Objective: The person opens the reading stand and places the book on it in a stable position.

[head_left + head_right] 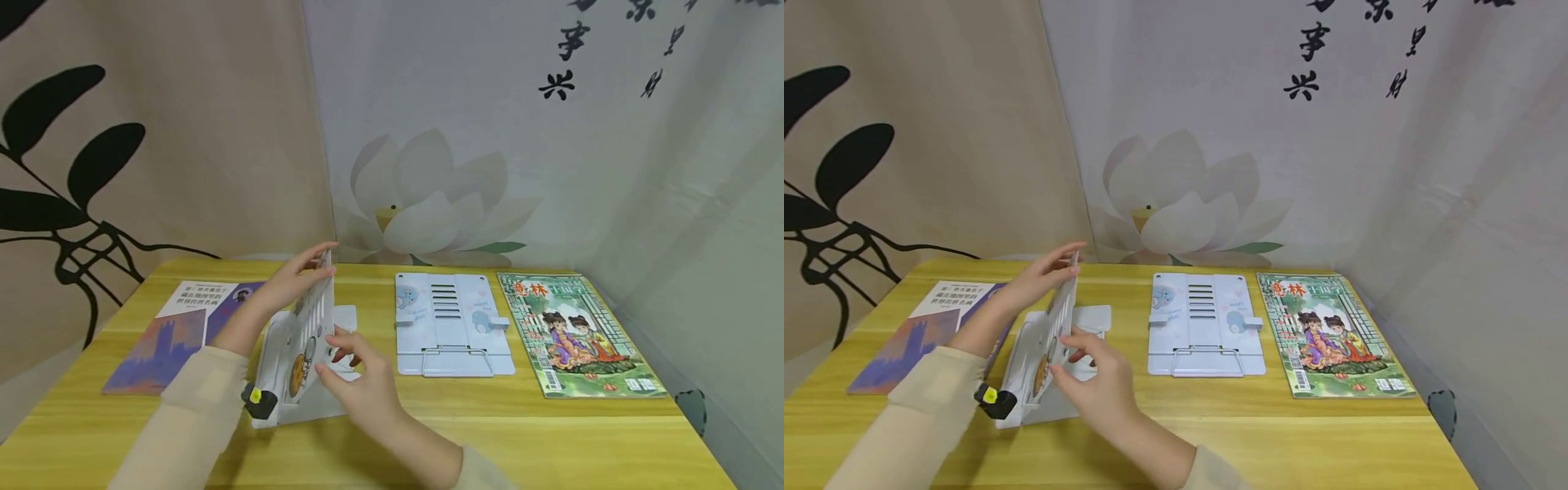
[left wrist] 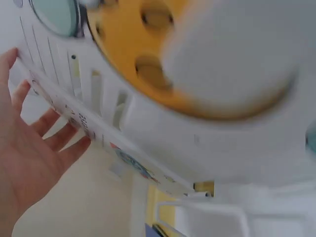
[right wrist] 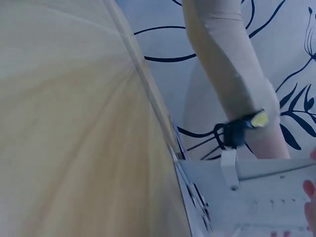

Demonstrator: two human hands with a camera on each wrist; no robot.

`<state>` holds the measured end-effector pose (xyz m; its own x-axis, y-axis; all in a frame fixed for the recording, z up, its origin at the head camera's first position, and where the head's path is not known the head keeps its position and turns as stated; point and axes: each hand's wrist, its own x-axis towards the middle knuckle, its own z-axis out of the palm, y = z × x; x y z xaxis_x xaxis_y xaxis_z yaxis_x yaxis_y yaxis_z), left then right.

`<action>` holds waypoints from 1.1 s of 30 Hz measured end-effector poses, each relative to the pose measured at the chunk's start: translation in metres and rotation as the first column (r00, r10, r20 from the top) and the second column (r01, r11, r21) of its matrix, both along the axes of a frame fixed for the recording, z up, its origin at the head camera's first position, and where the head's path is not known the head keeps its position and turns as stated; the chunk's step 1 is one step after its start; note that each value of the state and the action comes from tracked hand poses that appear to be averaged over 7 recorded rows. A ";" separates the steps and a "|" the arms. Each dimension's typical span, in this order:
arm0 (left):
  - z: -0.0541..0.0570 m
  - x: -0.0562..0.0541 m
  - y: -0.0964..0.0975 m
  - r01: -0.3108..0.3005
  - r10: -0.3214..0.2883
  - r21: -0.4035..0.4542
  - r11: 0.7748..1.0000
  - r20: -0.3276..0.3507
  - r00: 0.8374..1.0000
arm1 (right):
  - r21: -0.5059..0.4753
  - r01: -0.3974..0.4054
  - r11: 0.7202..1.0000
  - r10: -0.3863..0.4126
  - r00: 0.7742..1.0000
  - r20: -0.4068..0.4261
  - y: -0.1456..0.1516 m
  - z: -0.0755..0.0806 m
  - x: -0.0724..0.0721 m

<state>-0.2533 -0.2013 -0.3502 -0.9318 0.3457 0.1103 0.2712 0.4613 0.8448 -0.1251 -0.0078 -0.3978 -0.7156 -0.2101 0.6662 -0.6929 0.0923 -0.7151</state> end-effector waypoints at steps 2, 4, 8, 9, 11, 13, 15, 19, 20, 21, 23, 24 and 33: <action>0.001 0.003 -0.003 -0.017 0.017 -0.026 1.000 -0.003 1.000 | 0.007 -0.030 1.000 0.030 0.999 0.037 0.007 0.002 -0.003; 0.001 0.007 -0.006 -0.027 0.027 -0.051 0.998 -0.006 1.000 | 0.022 -0.055 0.998 0.054 0.997 0.058 0.014 0.004 -0.007; 0.004 0.013 -0.011 -0.045 0.045 -0.069 0.997 0.005 0.999 | 0.033 -0.107 0.994 0.102 0.989 0.110 0.026 0.008 -0.015; 0.003 0.014 -0.012 -0.049 0.050 -0.070 0.996 0.006 0.999 | 0.034 -0.118 0.992 0.113 0.986 0.119 0.029 0.008 -0.016; 0.003 0.017 -0.013 -0.063 0.064 -0.068 0.996 0.012 0.998 | 0.032 -0.136 0.990 0.130 0.981 0.145 0.035 0.009 -0.018; 0.002 0.019 -0.015 -0.079 0.080 -0.068 0.995 0.014 0.997 | 0.033 -0.148 0.988 0.141 0.976 0.167 0.040 0.009 -0.020; 0.000 0.022 -0.018 -0.101 0.102 -0.072 0.992 0.006 0.995 | 0.035 -0.154 0.987 0.145 0.972 0.183 0.045 0.009 -0.023; -0.002 0.031 -0.024 -0.150 0.149 -0.066 0.986 -0.017 0.989 | 0.036 -0.158 0.987 0.146 0.965 0.218 0.054 0.013 -0.027; -0.003 0.033 -0.025 -0.163 0.162 -0.059 0.985 -0.022 0.987 | 0.041 -0.157 0.987 0.144 0.963 0.228 0.056 0.014 -0.029; -0.003 0.036 -0.027 -0.175 0.174 -0.053 0.983 -0.026 0.984 | 0.041 -0.160 0.986 0.146 0.961 0.235 0.058 0.014 -0.031; -0.005 0.041 -0.029 -0.193 0.193 -0.028 0.981 -0.027 0.981 | 0.040 -0.169 0.985 0.154 0.956 0.248 0.062 0.014 -0.035; -0.006 0.044 -0.031 -0.200 0.199 -0.013 0.980 -0.024 0.980 | 0.039 -0.177 0.983 0.162 0.954 0.253 0.064 0.015 -0.038; -0.015 0.064 -0.042 -0.235 0.237 0.044 0.971 -0.044 0.971 | 0.019 -0.187 0.982 0.173 0.940 0.293 0.076 0.012 -0.063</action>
